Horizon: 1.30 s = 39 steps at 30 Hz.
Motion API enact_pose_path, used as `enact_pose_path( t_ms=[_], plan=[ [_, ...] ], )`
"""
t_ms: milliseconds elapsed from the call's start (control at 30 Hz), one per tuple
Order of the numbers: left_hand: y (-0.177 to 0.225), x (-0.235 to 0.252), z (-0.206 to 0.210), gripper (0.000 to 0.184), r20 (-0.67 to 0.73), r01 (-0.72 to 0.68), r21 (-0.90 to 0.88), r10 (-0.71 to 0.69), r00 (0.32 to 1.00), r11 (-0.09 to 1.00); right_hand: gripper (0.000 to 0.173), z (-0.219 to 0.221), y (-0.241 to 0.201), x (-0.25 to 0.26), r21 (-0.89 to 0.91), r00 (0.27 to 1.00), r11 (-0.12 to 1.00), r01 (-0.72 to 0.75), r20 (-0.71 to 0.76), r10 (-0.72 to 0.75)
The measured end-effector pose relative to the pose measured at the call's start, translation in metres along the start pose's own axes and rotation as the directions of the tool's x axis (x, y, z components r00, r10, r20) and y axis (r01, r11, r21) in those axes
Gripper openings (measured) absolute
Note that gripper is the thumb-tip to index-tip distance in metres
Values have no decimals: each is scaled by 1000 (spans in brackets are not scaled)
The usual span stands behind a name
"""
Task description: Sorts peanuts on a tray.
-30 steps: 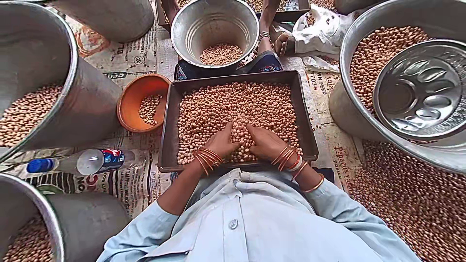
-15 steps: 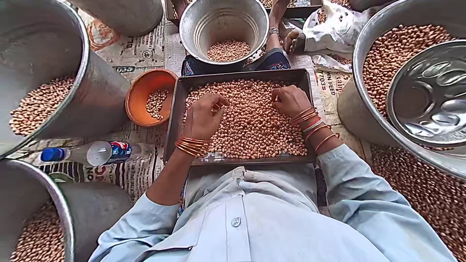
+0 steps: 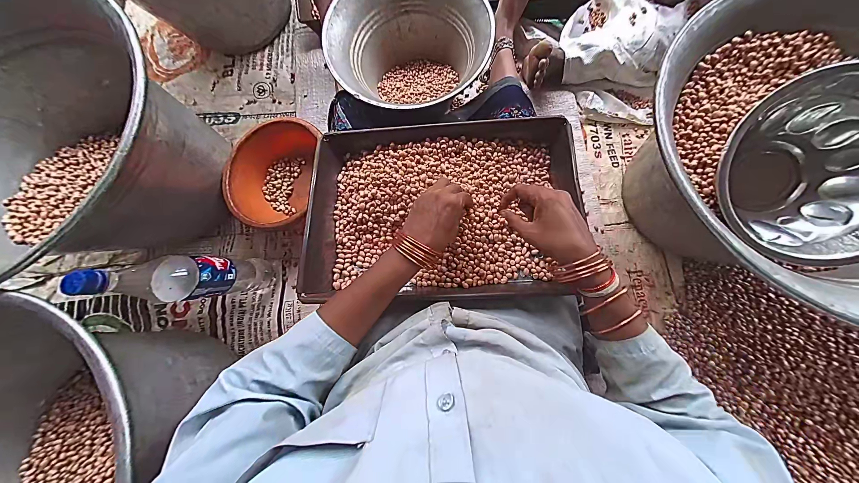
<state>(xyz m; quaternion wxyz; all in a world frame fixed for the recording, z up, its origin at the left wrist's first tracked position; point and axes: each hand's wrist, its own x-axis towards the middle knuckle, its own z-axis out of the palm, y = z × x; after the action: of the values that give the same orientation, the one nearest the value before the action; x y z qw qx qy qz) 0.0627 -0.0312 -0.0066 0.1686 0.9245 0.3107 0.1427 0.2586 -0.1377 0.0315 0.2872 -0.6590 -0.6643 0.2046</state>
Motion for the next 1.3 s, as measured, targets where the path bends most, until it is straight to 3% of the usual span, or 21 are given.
enact_pose_path(
  t_ms=[100, 200, 267, 367, 467, 567, 667, 733, 800, 900, 967, 1067, 1167, 1300],
  plan=[
    [-4, 0, -3, 14, -41, 1, -103, -5, 999, 995, 10, 29, -4, -9, -130, 994, 990, 56, 100, -43],
    [-25, -6, -28, 18, -106, 185, -397, -245, 964, 899, 11, 48, -5, -8, -209, 994, 977, 54, 105, -32],
    [-42, -14, -44, 24, -105, 278, -478, -369, 924, 833, 13, 54, -6, -8, -240, 993, 970, 37, 114, -9],
    [-45, -28, -47, 19, -64, 342, -319, -380, 923, 884, 14, 57, -6, -7, -265, 993, 963, 45, 119, -14],
    [-34, -33, -30, 15, -61, 278, -111, -286, 956, 954, 12, 57, -6, -7, -241, 990, 969, 50, 137, -17],
    [-28, -30, -22, 17, 2, 288, -45, -288, 958, 957, 13, 45, -1, -5, -83, 980, 996, 30, 201, -13],
    [-25, -29, -17, 18, 43, 285, -24, -284, 958, 958, 10, 21, 1, -13, 238, 993, 971, -15, 121, -15],
    [-28, -29, -17, 16, 40, 270, -68, -267, 963, 961, 6, 4, 4, -18, 487, 997, 871, -62, 67, 34],
    [-31, -26, -25, 14, 50, 335, -233, -333, 942, 913, 9, -10, 10, -19, 659, 992, 744, -108, 19, 127],
    [-34, -13, -42, 20, 93, 423, -351, -419, 903, 835, 20, -27, 14, -11, 750, 977, 652, -112, -38, 212],
    [-29, -2, -44, 19, 61, 362, -289, -360, 931, 886, 13, -39, 20, -5, 639, 971, 756, -144, -56, 232],
    [-23, 13, -33, 20, 79, 247, -117, -239, 968, 962, 10, -52, 31, 2, 182, 963, 958, -221, -114, 244],
    [-22, 23, -19, 21, 144, 209, -18, -204, 968, 978, 9, -55, 28, -2, -165, 953, 942, -293, -126, 275],
    [-18, 24, -13, 22, 182, 200, 22, -201, 963, 979, 13, -46, 33, -2, -364, 966, 904, -225, 40, 257]
  ],
)
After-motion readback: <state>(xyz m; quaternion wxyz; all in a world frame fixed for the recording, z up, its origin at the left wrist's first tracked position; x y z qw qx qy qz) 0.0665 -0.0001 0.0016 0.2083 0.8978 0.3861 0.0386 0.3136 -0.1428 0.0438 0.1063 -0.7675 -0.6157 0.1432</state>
